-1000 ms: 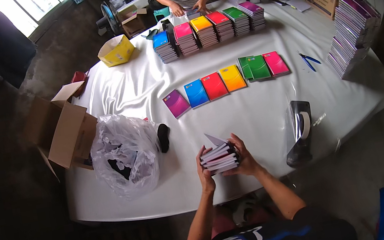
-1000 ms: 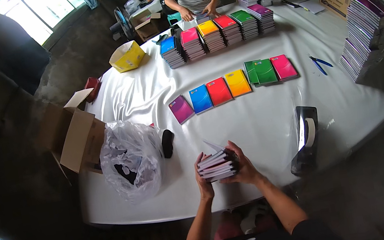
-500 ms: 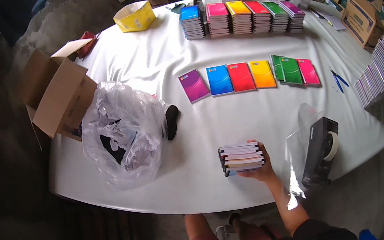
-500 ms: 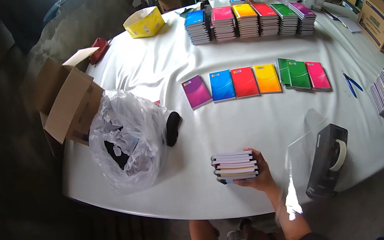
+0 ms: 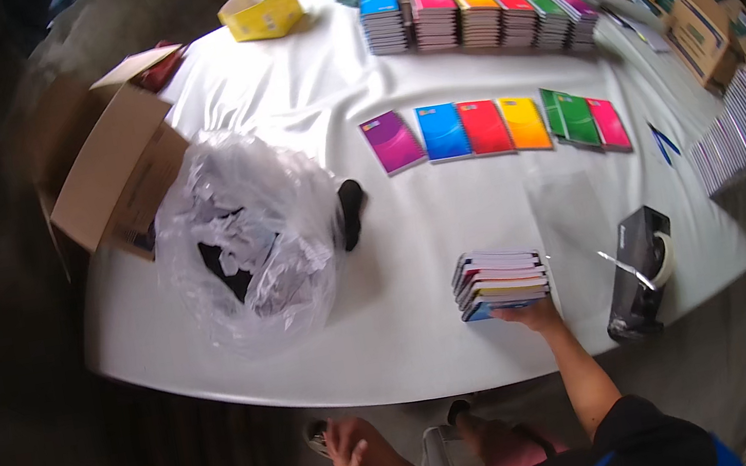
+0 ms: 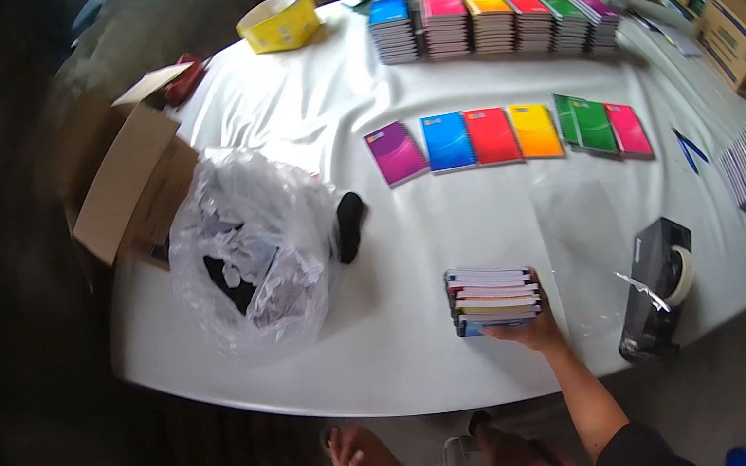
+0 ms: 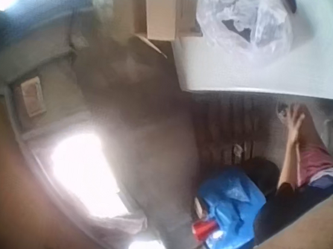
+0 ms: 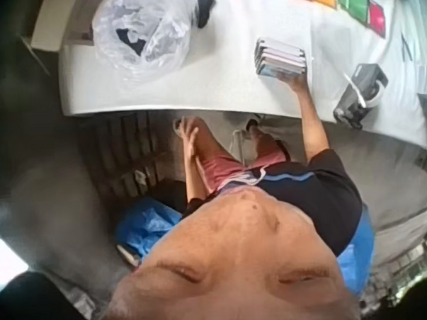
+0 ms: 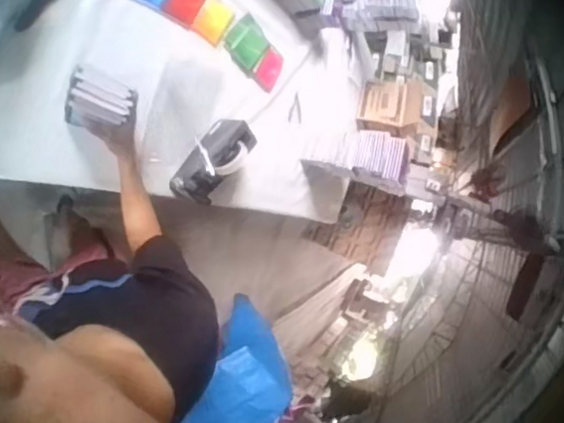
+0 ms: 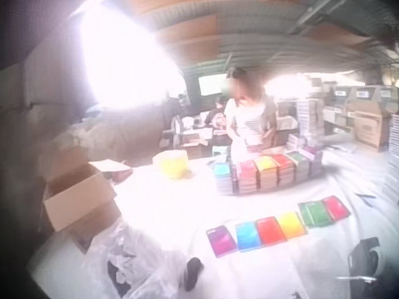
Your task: The person places stacks of small notebooks into clear plastic bags and seals the bags using tape from a dispenser.
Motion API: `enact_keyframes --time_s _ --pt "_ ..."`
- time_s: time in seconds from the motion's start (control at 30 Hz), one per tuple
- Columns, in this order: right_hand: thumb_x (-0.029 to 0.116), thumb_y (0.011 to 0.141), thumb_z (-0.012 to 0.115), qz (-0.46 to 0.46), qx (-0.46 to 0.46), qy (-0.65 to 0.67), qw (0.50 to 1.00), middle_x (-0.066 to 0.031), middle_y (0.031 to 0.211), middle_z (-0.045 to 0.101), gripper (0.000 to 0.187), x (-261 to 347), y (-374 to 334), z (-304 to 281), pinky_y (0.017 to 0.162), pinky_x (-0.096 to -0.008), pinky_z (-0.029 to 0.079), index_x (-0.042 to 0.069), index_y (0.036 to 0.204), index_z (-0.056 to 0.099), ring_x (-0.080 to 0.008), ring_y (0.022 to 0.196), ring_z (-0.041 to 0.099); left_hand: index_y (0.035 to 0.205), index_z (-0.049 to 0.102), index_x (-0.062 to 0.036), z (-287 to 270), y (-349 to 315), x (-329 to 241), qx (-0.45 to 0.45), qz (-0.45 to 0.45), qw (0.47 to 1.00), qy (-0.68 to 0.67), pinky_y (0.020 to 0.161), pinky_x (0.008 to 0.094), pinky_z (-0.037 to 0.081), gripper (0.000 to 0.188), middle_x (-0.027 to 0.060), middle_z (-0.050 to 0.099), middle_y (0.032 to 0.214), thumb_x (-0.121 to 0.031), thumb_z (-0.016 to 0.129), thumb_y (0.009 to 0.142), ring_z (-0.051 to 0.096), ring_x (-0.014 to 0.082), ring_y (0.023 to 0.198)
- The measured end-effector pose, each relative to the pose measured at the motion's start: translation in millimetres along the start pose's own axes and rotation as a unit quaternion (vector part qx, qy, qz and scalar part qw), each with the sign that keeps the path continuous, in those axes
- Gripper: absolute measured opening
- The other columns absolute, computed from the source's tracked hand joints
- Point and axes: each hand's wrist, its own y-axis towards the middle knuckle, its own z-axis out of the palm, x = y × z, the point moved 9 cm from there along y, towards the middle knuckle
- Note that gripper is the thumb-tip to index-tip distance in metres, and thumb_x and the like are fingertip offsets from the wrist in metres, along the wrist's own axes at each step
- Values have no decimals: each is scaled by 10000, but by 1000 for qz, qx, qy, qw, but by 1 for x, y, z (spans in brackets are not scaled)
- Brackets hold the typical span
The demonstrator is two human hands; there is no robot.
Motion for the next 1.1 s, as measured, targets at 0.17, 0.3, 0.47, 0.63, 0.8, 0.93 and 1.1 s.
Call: enact_keyframes --time_s 0.17,0.3,0.47,0.63,0.8,0.93,1.1 --pt "177 519 900 -111 6 -40 993 -52 1063 558 800 32 2 31 909 -314 435 41 1156 435 -158 1010 528 1409 157 27 21 -13 -113 116 66 946 -294 1098 438 197 1096 238 134 1482 -302 833 612 167 328 1374" --pt "196 487 916 -113 23 -61 991 -66 1121 555 894 36 -1 51 930 -308 423 38 1220 430 -171 1055 525 1434 -132 -63 70 72 -214 100 296 948 -63 1111 448 136 1525 218 49 1498 -470 897 385 116 330 1384" --pt "328 494 906 -138 11 66 988 -168 1424 316 1266 62 -18 68 1079 -393 254 38 1447 124 -257 1334 285 1445 -120 -103 134 125 -229 221 237 895 -305 1068 447 255 1528 244 207 1435 -455 910 372 283 330 1315" --pt "207 503 901 -102 11 -58 993 -148 1436 282 1239 43 -34 54 1090 -383 227 51 1451 119 -238 1337 259 1464 40 -85 143 121 -235 291 249 868 -316 1023 412 337 1372 211 284 1396 -393 897 438 378 308 1250" --pt "130 543 871 -119 -80 41 989 -90 1285 394 1006 51 -33 52 1049 -346 287 57 1358 286 -207 1234 368 1454 112 -41 140 131 -228 315 262 862 -299 991 388 355 1209 207 282 1406 -317 846 533 386 298 1238" --pt "152 545 872 -86 -99 -62 989 -90 1315 323 924 44 -27 76 1006 -354 319 81 1300 345 -203 1184 368 1450 79 -23 128 122 -234 317 274 838 -349 1020 400 329 1187 211 258 1422 -381 822 596 351 300 1274" --pt "203 523 882 -89 -50 -105 989 -120 1344 291 1003 39 -33 99 1007 -348 324 87 1330 299 -212 1182 376 1449 60 -26 94 140 -220 300 315 861 -262 1046 408 309 1272 212 209 1457 -384 863 529 338 287 1296"
